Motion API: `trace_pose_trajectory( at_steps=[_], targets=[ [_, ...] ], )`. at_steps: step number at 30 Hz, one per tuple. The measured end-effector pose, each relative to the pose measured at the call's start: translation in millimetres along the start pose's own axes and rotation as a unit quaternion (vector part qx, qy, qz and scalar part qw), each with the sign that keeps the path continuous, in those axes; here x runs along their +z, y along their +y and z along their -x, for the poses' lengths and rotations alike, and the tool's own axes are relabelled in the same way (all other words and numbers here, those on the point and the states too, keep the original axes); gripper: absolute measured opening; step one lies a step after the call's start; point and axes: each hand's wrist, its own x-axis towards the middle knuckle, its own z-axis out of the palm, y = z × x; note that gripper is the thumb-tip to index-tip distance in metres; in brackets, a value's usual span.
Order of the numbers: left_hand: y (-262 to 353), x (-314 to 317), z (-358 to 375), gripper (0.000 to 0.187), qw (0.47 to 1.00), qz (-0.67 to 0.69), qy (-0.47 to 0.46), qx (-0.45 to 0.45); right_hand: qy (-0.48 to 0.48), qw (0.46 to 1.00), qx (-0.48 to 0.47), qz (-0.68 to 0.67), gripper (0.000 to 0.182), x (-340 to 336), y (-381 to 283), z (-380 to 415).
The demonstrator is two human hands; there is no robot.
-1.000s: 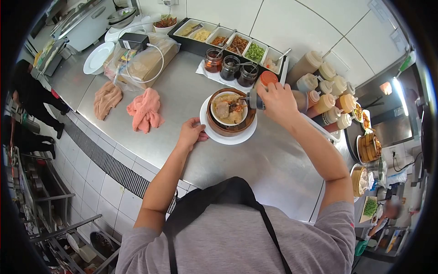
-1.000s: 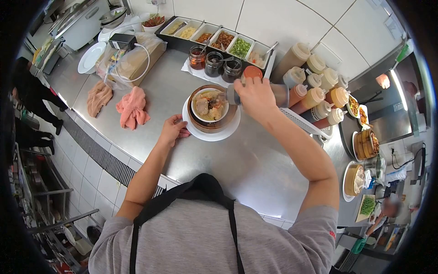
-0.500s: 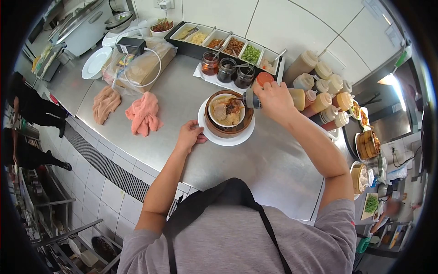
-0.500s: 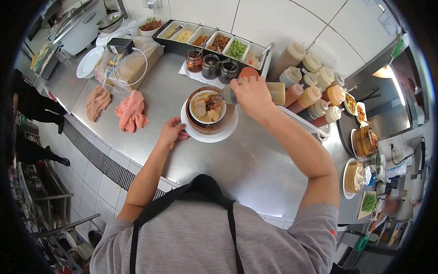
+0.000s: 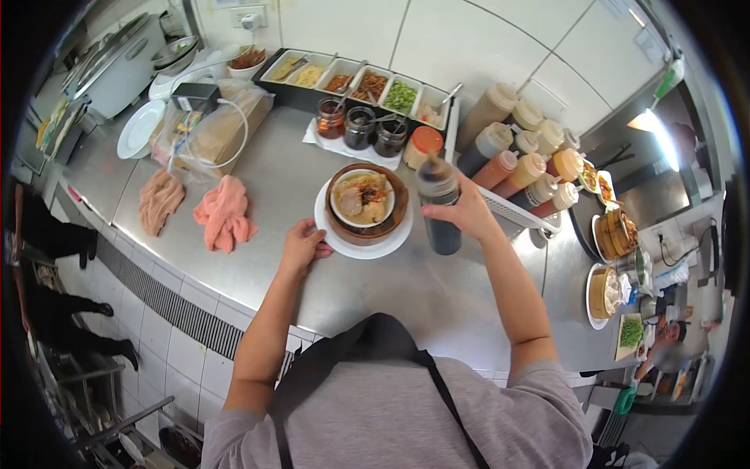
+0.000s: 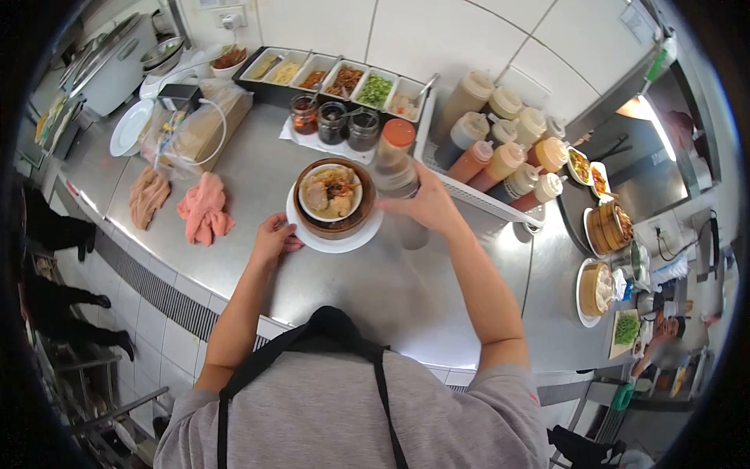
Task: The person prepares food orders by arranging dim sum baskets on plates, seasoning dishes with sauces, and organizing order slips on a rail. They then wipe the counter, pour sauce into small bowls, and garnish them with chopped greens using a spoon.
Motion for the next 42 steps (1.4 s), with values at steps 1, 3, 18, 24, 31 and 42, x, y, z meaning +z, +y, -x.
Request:
trace_pose_trajectory(
  at_steps=[1, 3, 18, 24, 31, 42],
  targets=[
    [-1, -1, -1, 0.033, 1.0, -0.003, 0.007, 0.0, 0.056, 0.993, -0.002, -0.108, 0.067, -3, 10, 1],
    [-3, 0, -3, 0.032, 1.0, -0.005, 0.006, 0.003, 0.146, 0.967, -0.007, -0.21, 0.062, -20, 28, -7],
    [-3, 0, 3, 0.03, 0.999, 0.002, 0.038, 0.008, 0.386, 0.916, 0.002, 0.112, 0.088, -21, 71, -60],
    [24, -46, 14, 0.039, 0.821, -0.463, 0.206, 0.262, 0.443, 0.832, -0.156, 0.294, 0.074, -6, 27, -40],
    [49, -103, 21, 0.032, 0.675, -0.677, 0.201, 0.212, 0.253, 0.892, -0.349, 0.137, 0.022, 76, -19, 5],
    [14, 18, 113, 0.039, 0.936, 0.228, -0.226, -0.144, 0.105, 0.964, -0.224, -0.097, 0.044, 106, 21, 70]
  ],
)
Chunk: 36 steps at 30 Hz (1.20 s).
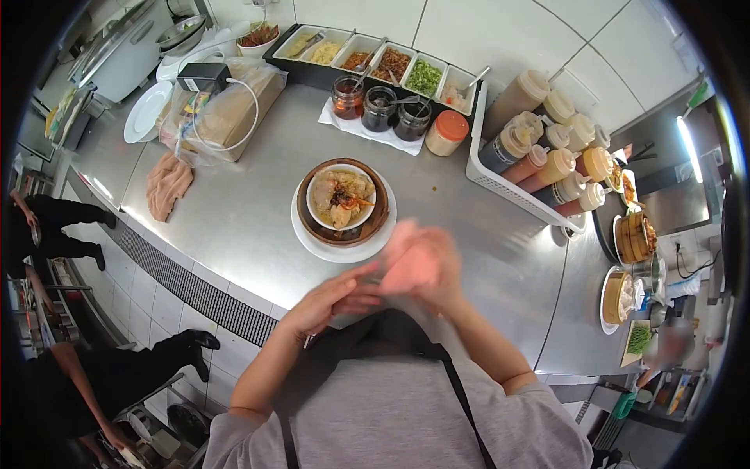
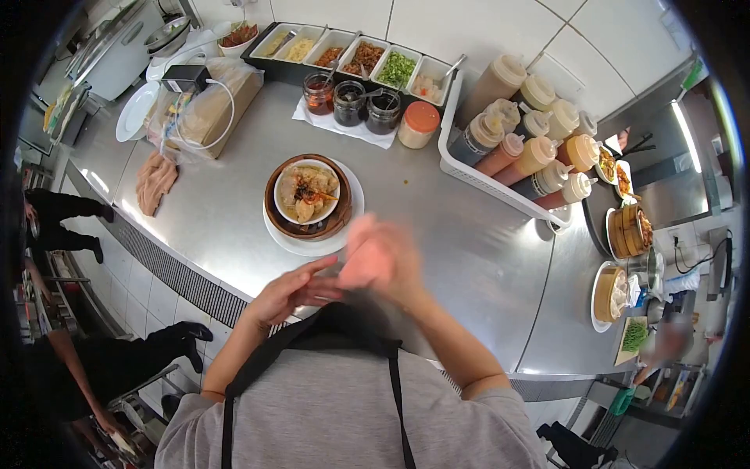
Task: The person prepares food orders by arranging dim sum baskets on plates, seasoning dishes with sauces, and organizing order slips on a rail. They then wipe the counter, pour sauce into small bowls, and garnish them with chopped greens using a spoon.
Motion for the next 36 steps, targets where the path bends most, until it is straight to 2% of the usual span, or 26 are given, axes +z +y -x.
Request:
trace_pose_trajectory(
  at_steps=[1, 2, 3, 5, 6, 8, 9, 10, 11, 12, 13, 15, 16, 17, 19, 21, 23, 24, 26, 27, 29, 31, 32, 33, 34, 36],
  targets=[
    [9, -5, 1, 0.036, 0.991, -0.132, 0.012, 0.006, 0.035, 0.998, -0.001, -0.057, 0.048, -19, 0, -18],
    [16, -12, 2, 0.034, 0.965, -0.262, 0.023, 0.012, 0.031, 0.997, 0.045, 0.056, 0.05, -36, 12, -33],
    [18, -23, 1, 0.029, 0.961, -0.262, 0.083, -0.018, 0.027, 0.981, 0.093, 0.168, 0.052, -47, 23, -50],
    [17, -44, -6, 0.027, 0.948, -0.281, 0.118, -0.091, -0.031, 0.969, 0.089, 0.229, 0.054, -42, 59, -78],
    [12, -47, -11, 0.027, 0.948, -0.283, 0.115, -0.092, -0.028, 0.968, 0.09, 0.231, 0.054, -37, 87, -78],
    [1, -52, -18, 0.027, 0.943, -0.246, 0.226, 0.01, -0.114, 0.895, 0.006, 0.432, 0.05, -23, 135, -76],
    [-6, -53, -21, 0.027, 0.942, -0.245, 0.228, 0.017, -0.136, 0.895, 0.068, 0.419, 0.05, -17, 128, -77],
    [-12, -53, -28, 0.029, 0.952, -0.149, 0.256, 0.081, -0.159, 0.892, 0.123, 0.405, 0.051, -13, 118, -77],
    [-16, -51, -33, 0.033, 0.948, -0.05, 0.281, 0.142, -0.189, 0.89, 0.118, 0.398, 0.05, -12, 103, -75],
    [-18, -48, -39, 0.037, 0.946, -0.032, 0.286, 0.151, -0.22, 0.887, 0.115, 0.39, 0.049, -14, 87, -71],
    [-18, -46, -45, 0.043, 0.941, -0.002, 0.299, 0.161, -0.228, 0.879, 0.07, 0.413, 0.043, -16, 71, -64],
    [-11, -35, -51, 0.053, 0.924, -0.02, 0.309, 0.224, -0.235, 0.868, 0.018, 0.437, 0.037, -31, 44, -86],
    [-7, -37, -54, 0.053, 0.923, -0.018, 0.308, 0.231, -0.321, 0.88, 0.148, 0.318, 0.031, -41, 31, -115],
    [-4, -41, -57, 0.056, 0.924, -0.035, 0.299, 0.234, -0.394, 0.857, 0.273, 0.188, 0.027, -46, 28, -142],
    [2, -46, -66, 0.06, 0.923, -0.052, 0.288, 0.248, -0.147, 0.963, 0.111, 0.198, 0.025, -37, 51, -190],
    [9, -50, -73, 0.058, 0.924, -0.06, 0.295, 0.236, -0.008, 0.975, 0.057, 0.214, 0.031, -18, 64, -245],
    [17, -51, -81, 0.057, 0.92, -0.053, 0.308, 0.236, -0.023, 0.944, 0.027, 0.328, 0.029, 7, 100, -292],
    [22, -52, -86, 0.056, 0.918, -0.048, 0.321, 0.227, -0.024, 0.945, 0.023, 0.324, 0.029, 18, 115, -310],
    [30, -53, -93, 0.056, 0.915, -0.049, 0.323, 0.237, -0.203, 0.91, 0.229, 0.281, 0.03, 38, 130, -332],
    [35, -54, -96, 0.055, 0.914, -0.05, 0.322, 0.241, -0.205, 0.911, 0.226, 0.279, 0.03, 46, 135, -332],
    [45, -56, -101, 0.055, 0.914, -0.044, 0.324, 0.241, -0.156, 0.951, 0.252, 0.089, 0.028, 59, 141, -324],
    [55, -57, -105, 0.055, 0.917, -0.041, 0.321, 0.233, -0.156, 0.944, 0.274, 0.098, 0.028, 64, 142, -316],
    [59, -59, -107, 0.056, 0.916, -0.057, 0.319, 0.236, -0.136, 0.962, 0.15, 0.183, 0.027, 65, 142, -311],
    [61, -61, -107, 0.056, 0.917, -0.056, 0.319, 0.235, -0.113, 0.958, 0.021, 0.264, 0.026, 66, 143, -309],
    [63, -63, -107, 0.057, 0.92, -0.064, 0.312, 0.23, -0.113, 0.957, 0.019, 0.265, 0.026, 61, 142, -311],
    [65, -65, -105, 0.057, 0.922, -0.071, 0.308, 0.222, -0.101, 0.964, 0.003, 0.248, 0.026, 47, 101, -309]
  ],
)
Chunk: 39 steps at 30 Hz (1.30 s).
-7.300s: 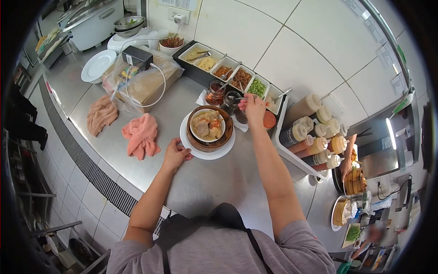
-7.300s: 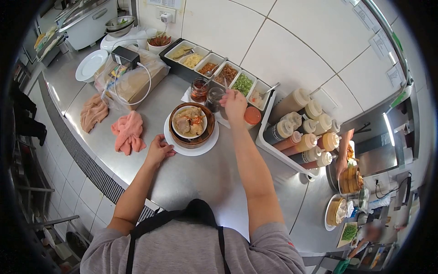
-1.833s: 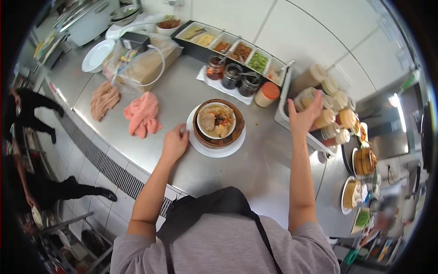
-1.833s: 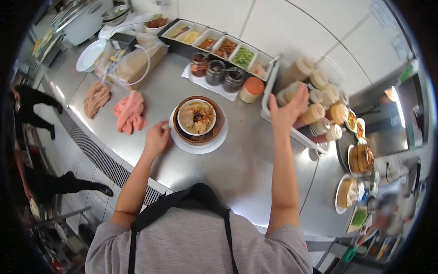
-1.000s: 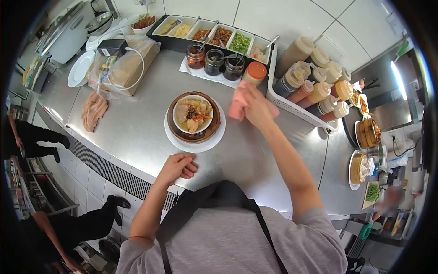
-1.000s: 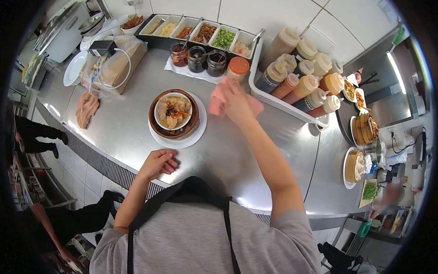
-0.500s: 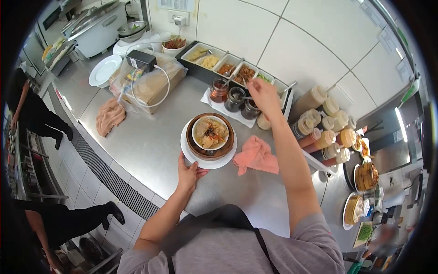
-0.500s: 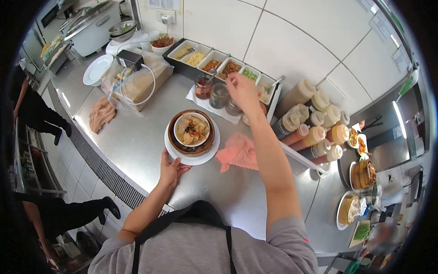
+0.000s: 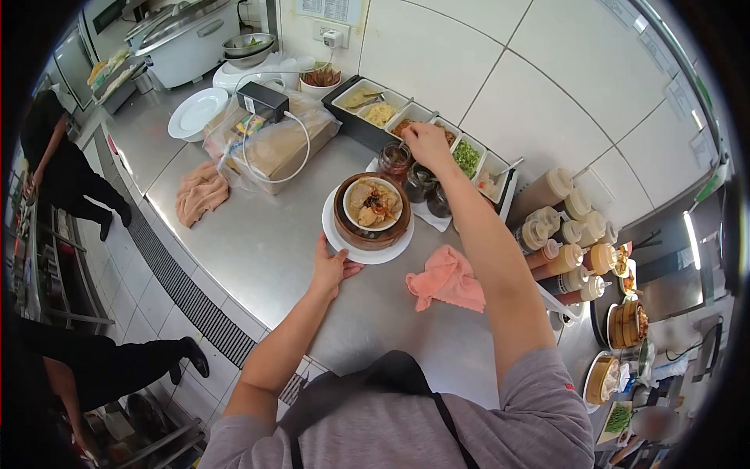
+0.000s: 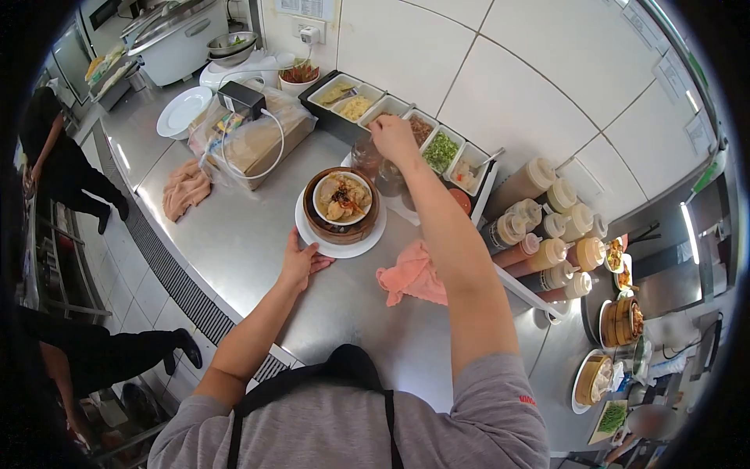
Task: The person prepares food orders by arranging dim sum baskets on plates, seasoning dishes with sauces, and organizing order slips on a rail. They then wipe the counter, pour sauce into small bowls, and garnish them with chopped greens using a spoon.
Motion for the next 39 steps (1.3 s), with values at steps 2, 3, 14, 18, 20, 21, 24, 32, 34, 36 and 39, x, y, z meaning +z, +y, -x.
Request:
trace_pose_trajectory(
  at_steps=[2, 3, 14, 18, 20, 21, 24, 32, 34, 36, 39],
  targets=[
    [-1, -1, 0, 0.059, 1.0, -0.013, -0.012, -0.001, 0.035, 0.999, 0.014, -0.018, 0.025, 0, 11, -1],
    [-2, -1, -1, 0.059, 1.0, -0.012, -0.014, -0.002, 0.073, 0.996, 0.029, -0.037, 0.024, 2, 26, -4],
    [-4, -2, 1, 0.062, 0.999, -0.038, -0.016, 0.012, 0.024, 0.757, 0.392, -0.522, 0.017, -32, 45, 8],
    [-7, -3, -2, 0.062, 0.999, -0.037, -0.026, 0.017, -0.035, 0.83, 0.32, -0.456, 0.016, -61, -19, 27],
    [-8, -4, -3, 0.062, 0.999, -0.035, -0.023, 0.019, -0.052, 0.901, 0.236, -0.36, 0.018, -65, -40, 33],
    [-8, -3, -3, 0.062, 0.999, -0.035, -0.024, 0.019, -0.051, 0.901, 0.237, -0.359, 0.018, -66, -51, 35],
    [-8, -3, -2, 0.062, 0.999, -0.044, -0.023, 0.021, -0.046, 0.979, 0.097, -0.174, 0.023, -66, -72, 38],
    [-6, -2, -1, 0.061, 0.999, -0.034, -0.02, 0.013, -0.037, 0.99, -0.019, -0.131, 0.022, -74, -108, 54],
    [-8, -3, -3, 0.061, 0.999, -0.038, -0.021, 0.016, -0.038, 0.991, -0.044, -0.118, 0.022, -79, -112, 58],
    [-9, -4, -5, 0.061, 0.999, -0.043, -0.022, 0.019, -0.014, 0.995, -0.086, -0.049, 0.021, -85, -116, 61],
    [-9, -4, -6, 0.06, 0.999, -0.046, -0.018, 0.017, 0.061, 0.989, -0.122, -0.065, 0.021, -85, -109, 60]
  ],
)
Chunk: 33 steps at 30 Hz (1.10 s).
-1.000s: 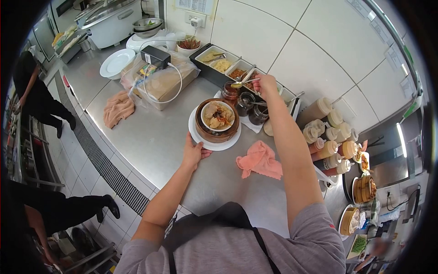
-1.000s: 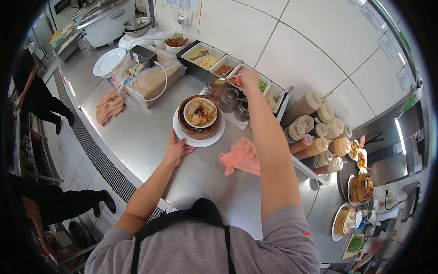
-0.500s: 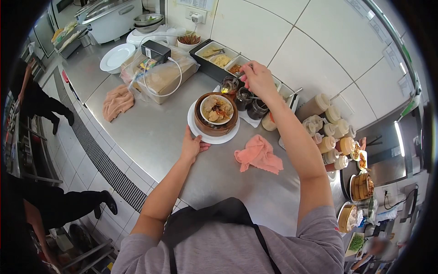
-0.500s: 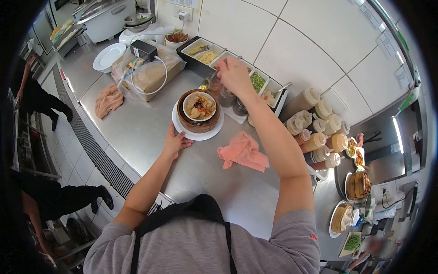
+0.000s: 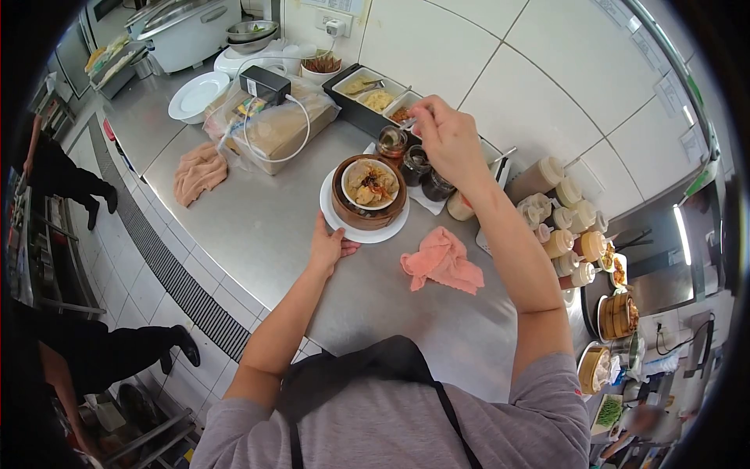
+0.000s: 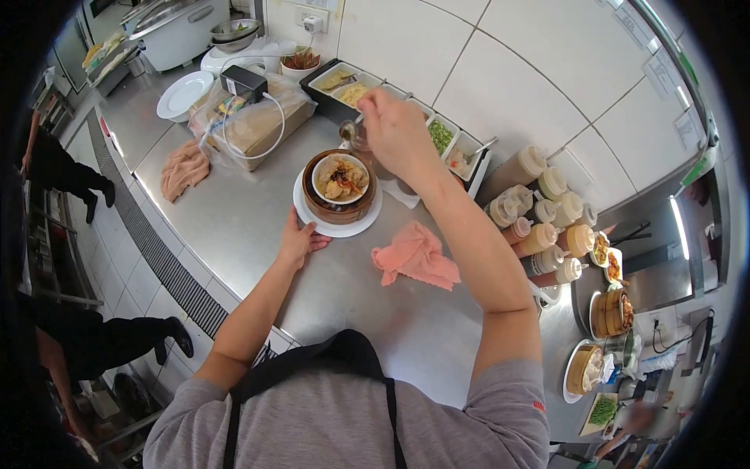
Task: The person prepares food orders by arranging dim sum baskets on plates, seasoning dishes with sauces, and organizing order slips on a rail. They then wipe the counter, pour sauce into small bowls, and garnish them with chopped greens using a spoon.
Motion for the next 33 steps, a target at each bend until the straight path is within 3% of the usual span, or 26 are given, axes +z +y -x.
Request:
trace_pose_trajectory(
  at_steps=[1, 3, 4, 6, 7, 8, 10, 12, 15, 16, 18, 20, 22, 24, 26, 28, 30, 33],
  targets=[
    [0, 0, 0, 0.061, 1.0, 0.001, -0.004, 0.001, 0.0, 1.0, 0.0, 0.0, 0.021, 2, 5, 3],
    [3, 1, 2, 0.061, 1.0, 0.004, -0.007, 0.002, -0.005, 0.985, 0.135, -0.111, 0.02, 10, 21, 12],
    [5, 2, 3, 0.062, 1.0, 0.011, -0.002, -0.002, -0.006, 0.985, 0.135, -0.11, 0.02, 15, 30, 18],
    [9, -1, 0, 0.062, 1.0, 0.017, 0.001, -0.003, -0.049, 0.916, 0.34, -0.205, 0.019, 27, 50, 28],
    [11, -6, -5, 0.062, 1.0, -0.021, 0.01, 0.001, -0.012, 0.889, 0.37, -0.271, 0.019, 27, 62, 28],
    [12, -12, -8, 0.062, 0.998, -0.058, 0.019, 0.003, -0.014, 0.89, 0.367, -0.269, 0.019, 24, 70, 24],
    [29, -27, -11, 0.068, 0.998, -0.065, 0.028, 0.0, 0.077, 0.856, 0.375, -0.348, 0.021, 21, 88, 14],
    [50, -43, -18, 0.068, 0.988, -0.148, -0.018, -0.045, 0.097, 0.862, 0.365, -0.338, 0.021, 25, 99, 1],
    [72, -60, -31, 0.055, 0.969, -0.245, -0.023, -0.027, 0.086, 0.946, 0.285, -0.13, 0.023, 46, 119, -14],
    [75, -66, -38, 0.048, 0.951, -0.306, -0.03, -0.009, 0.083, 0.945, 0.289, -0.132, 0.023, 60, 135, -14],
    [76, -74, -52, 0.044, 0.952, -0.306, 0.006, 0.003, 0.05, 0.985, 0.144, 0.082, 0.023, 86, 155, -13],
    [68, -83, -69, 0.04, 0.951, -0.308, 0.038, 0.017, 0.024, 0.982, 0.161, 0.095, 0.024, 99, 160, -8],
    [51, -93, -84, 0.035, 0.956, -0.247, 0.098, 0.12, -0.032, 0.977, 0.199, 0.066, 0.025, 100, 154, -2],
    [56, -84, -65, 0.033, 0.965, -0.199, 0.108, 0.132, -0.046, 0.97, 0.19, 0.141, 0.03, 88, 136, 1],
    [52, -82, -54, 0.03, 0.971, -0.146, 0.118, 0.145, 0.116, 0.976, 0.038, 0.179, 0.03, 76, 118, 9],
    [42, -90, -50, 0.032, 0.947, -0.265, 0.099, 0.15, 0.114, 0.983, 0.021, 0.144, 0.023, 56, 91, 24],
    [36, -86, -35, 0.033, 0.953, -0.251, 0.092, 0.144, -0.065, 0.993, 0.088, 0.032, 0.019, 37, 66, 53],
    [32, -85, -32, 0.035, 0.943, -0.274, 0.095, 0.16, -0.233, 0.952, 0.154, 0.123, 0.018, 24, 69, 114]
  ],
)
